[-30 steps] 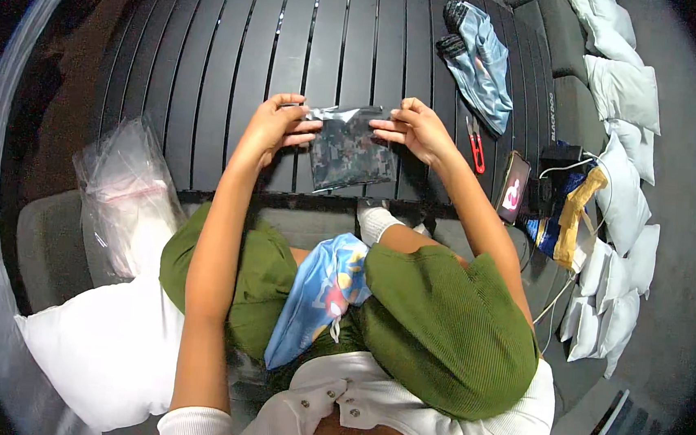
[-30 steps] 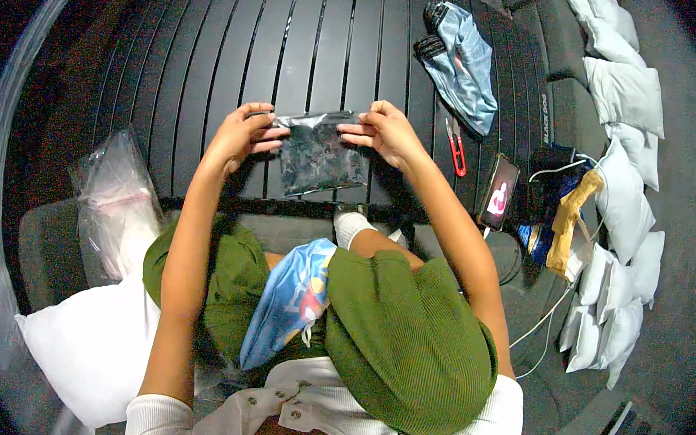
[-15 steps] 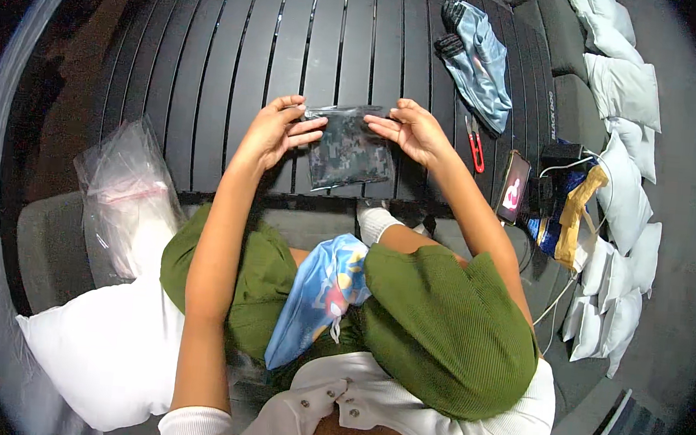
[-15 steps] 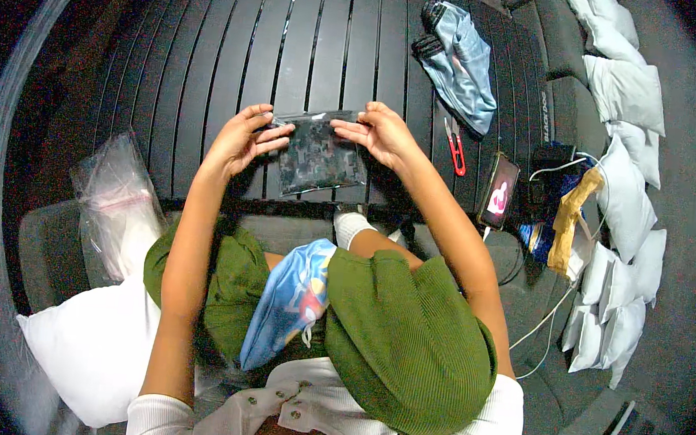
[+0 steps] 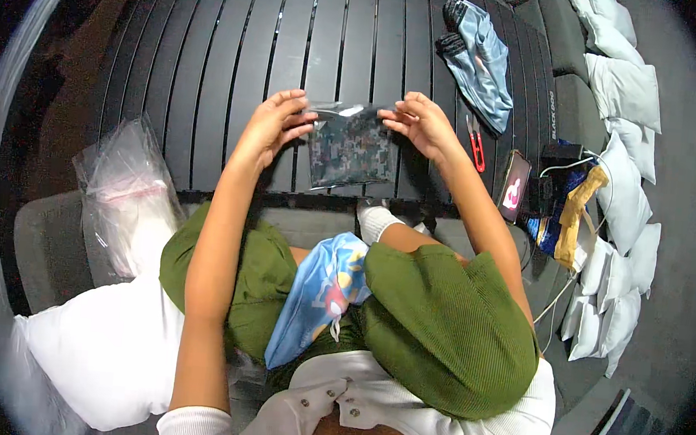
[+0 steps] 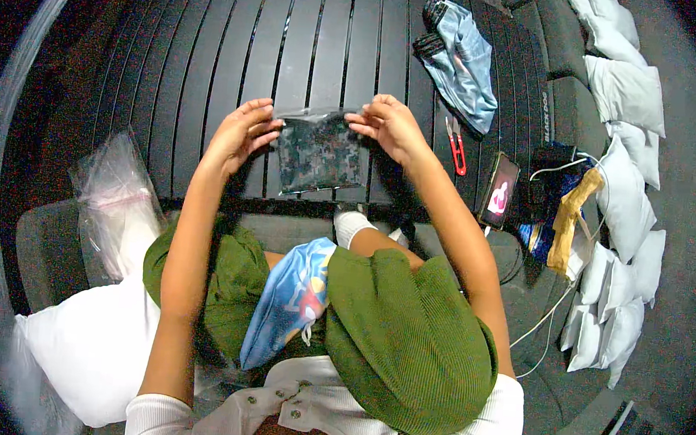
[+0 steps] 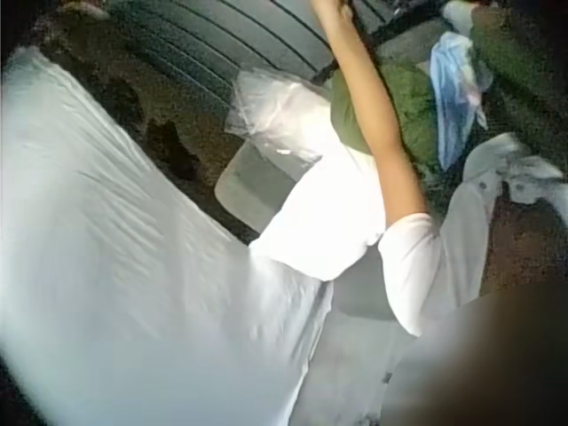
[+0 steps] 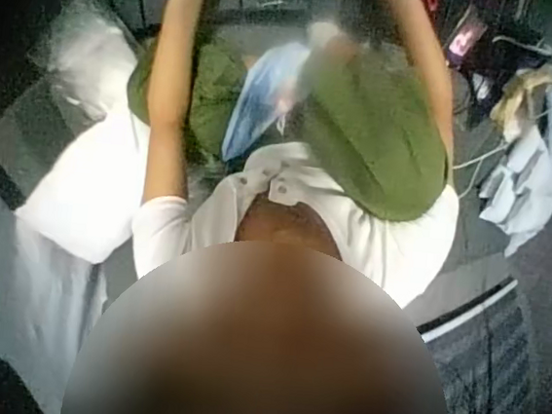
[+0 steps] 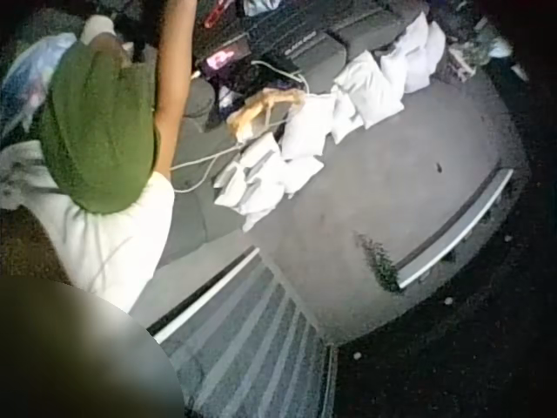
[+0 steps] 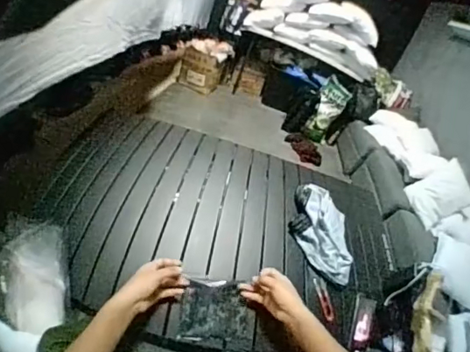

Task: Packaging a printed textile item into a plastic sleeve and trimming loose threads from a satin garment using nippers.

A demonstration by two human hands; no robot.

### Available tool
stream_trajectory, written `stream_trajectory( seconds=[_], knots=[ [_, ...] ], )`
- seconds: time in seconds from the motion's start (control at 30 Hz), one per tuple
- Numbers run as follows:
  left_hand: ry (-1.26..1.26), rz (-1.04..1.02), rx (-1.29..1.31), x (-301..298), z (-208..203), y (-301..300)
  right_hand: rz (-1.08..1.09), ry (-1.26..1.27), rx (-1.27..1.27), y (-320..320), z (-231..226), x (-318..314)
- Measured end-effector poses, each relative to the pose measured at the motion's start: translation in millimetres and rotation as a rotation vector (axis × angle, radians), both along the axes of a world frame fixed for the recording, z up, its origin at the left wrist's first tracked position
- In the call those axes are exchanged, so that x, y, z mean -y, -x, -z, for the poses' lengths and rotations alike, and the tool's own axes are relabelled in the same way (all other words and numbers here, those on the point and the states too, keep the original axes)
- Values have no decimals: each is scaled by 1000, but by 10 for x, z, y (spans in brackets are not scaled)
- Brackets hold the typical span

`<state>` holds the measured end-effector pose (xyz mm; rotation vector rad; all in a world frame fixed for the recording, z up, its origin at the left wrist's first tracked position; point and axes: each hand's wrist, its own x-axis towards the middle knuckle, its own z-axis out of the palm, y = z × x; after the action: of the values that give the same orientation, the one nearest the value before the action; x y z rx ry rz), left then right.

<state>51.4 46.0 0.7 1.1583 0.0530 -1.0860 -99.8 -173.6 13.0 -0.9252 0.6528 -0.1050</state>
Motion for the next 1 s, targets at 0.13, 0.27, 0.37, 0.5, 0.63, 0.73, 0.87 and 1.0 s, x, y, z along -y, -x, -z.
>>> stream_trajectory(
  seconds=[0.13, 0.27, 0.37, 0.5, 0.63, 0.73, 0.87, 1.0],
  knots=[
    [19, -112, 68, -18, 37, -26, 26, 94, -3, -51, -8, 39],
    [-292, -37, 616, 6, 68, -8, -40, 499, -206, -14, 47, 62],
    [-465, 98, 653, -10, 91, 30, -245, 511, -329, -25, -4, 31],
    [-544, 88, 846, 40, 101, 98, -334, 598, -380, -121, 5, -24],
    [-646, 142, 886, 91, 56, 89, -311, 567, -398, -204, 26, 38],
    [-700, 171, 949, 101, 75, 55, -269, 478, -361, -174, 87, 91],
    [-541, 236, 785, 82, 49, -4, -261, 411, -340, -148, 68, 101],
    [-339, 229, 534, 99, 19, -13, -291, 459, -274, -132, 30, 134]
  ],
)
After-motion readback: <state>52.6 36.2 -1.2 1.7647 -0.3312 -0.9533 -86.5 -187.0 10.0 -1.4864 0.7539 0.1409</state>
